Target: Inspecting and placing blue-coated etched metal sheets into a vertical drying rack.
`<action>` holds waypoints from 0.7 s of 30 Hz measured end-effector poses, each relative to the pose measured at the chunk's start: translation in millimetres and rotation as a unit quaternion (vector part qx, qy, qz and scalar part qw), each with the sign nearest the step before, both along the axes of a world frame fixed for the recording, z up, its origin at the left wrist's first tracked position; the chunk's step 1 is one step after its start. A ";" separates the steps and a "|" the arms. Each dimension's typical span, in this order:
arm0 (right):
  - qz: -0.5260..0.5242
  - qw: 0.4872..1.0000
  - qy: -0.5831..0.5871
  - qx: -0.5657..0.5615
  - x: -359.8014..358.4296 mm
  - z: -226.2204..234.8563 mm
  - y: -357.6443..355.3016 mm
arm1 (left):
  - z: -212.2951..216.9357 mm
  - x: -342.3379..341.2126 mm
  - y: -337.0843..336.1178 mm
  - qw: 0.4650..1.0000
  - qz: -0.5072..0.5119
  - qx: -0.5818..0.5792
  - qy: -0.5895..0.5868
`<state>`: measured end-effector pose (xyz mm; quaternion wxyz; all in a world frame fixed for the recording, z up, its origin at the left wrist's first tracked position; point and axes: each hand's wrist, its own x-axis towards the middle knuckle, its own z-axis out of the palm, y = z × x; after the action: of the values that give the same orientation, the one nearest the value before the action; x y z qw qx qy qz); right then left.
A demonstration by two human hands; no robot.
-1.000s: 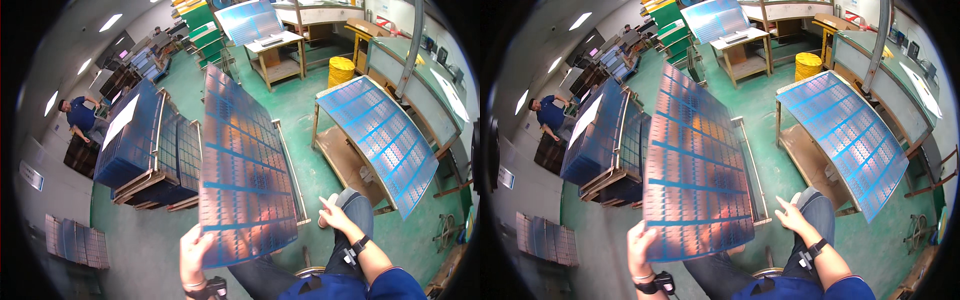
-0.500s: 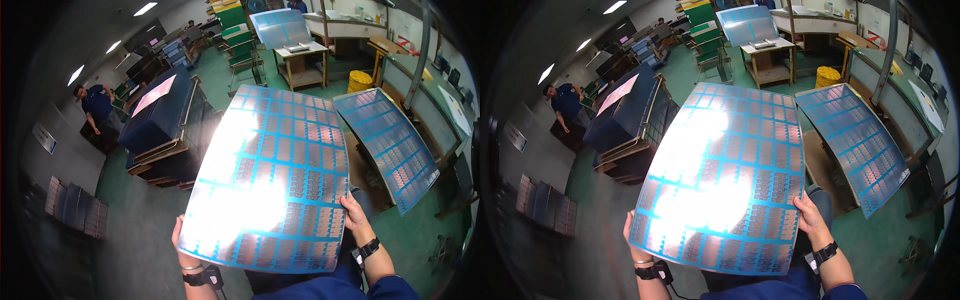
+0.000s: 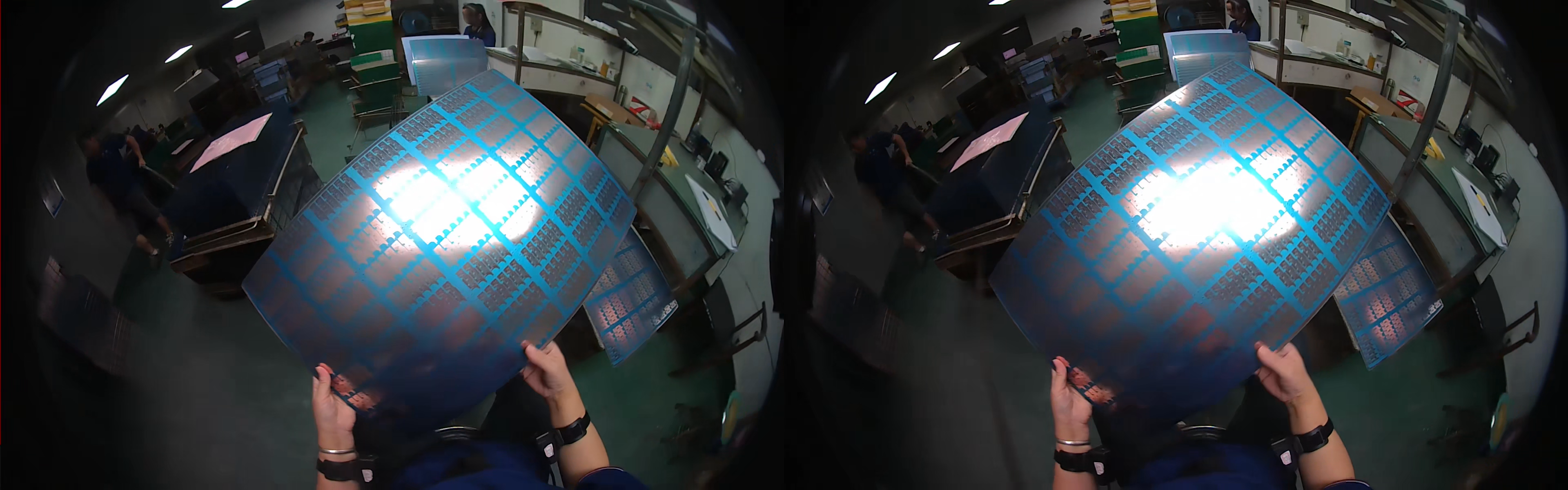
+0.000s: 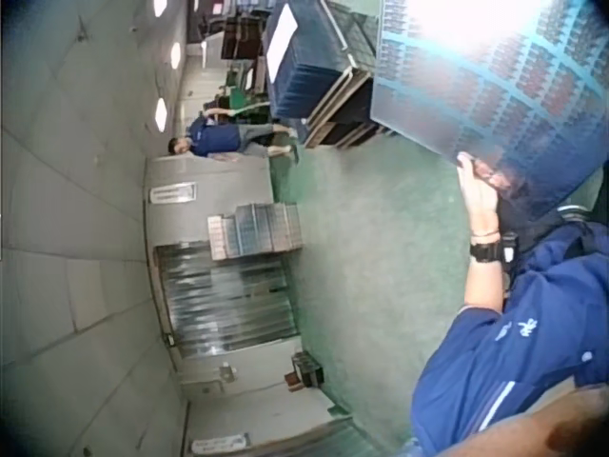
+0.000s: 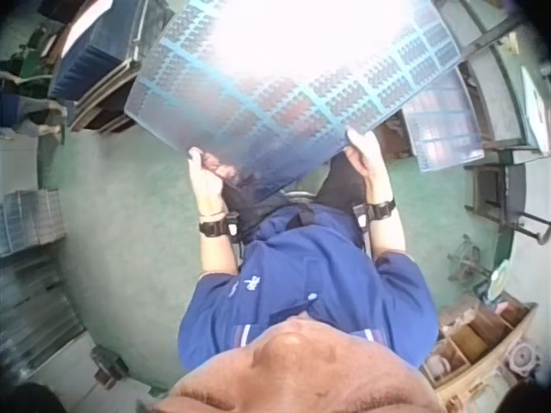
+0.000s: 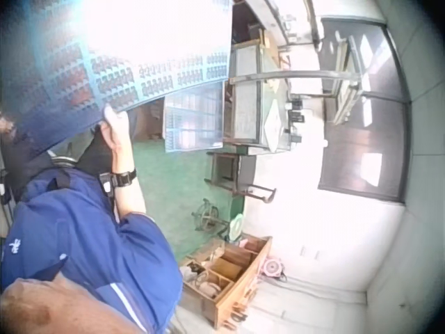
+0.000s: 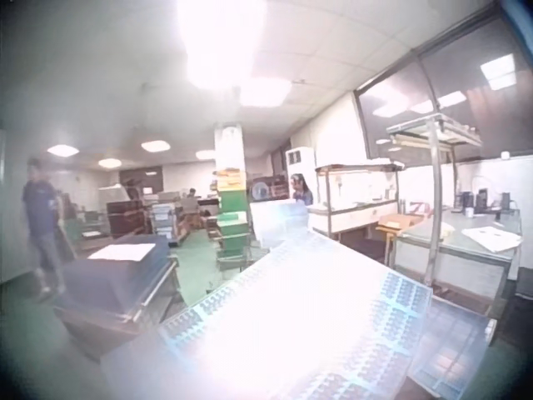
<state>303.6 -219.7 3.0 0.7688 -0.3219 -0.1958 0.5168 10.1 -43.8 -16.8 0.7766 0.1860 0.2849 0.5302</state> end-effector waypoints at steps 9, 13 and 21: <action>-0.335 0.937 -0.070 0.074 80.3 26.4 -82.2 | -35.1 -77.9 44.0 0.982 0.055 0.047 0.173; -0.342 0.931 -0.117 0.045 51.6 50.4 -83.2 | -29.7 -90.5 42.9 0.973 0.059 0.039 0.220; -0.309 0.947 -0.084 0.027 46.9 43.2 -95.5 | -2.6 -76.4 22.5 0.953 0.026 0.013 0.301</action>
<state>350.5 -315.2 46.1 0.8802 -0.3876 -0.1645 0.2191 -66.3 -21.4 -19.4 0.6382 0.3394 0.5032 0.4736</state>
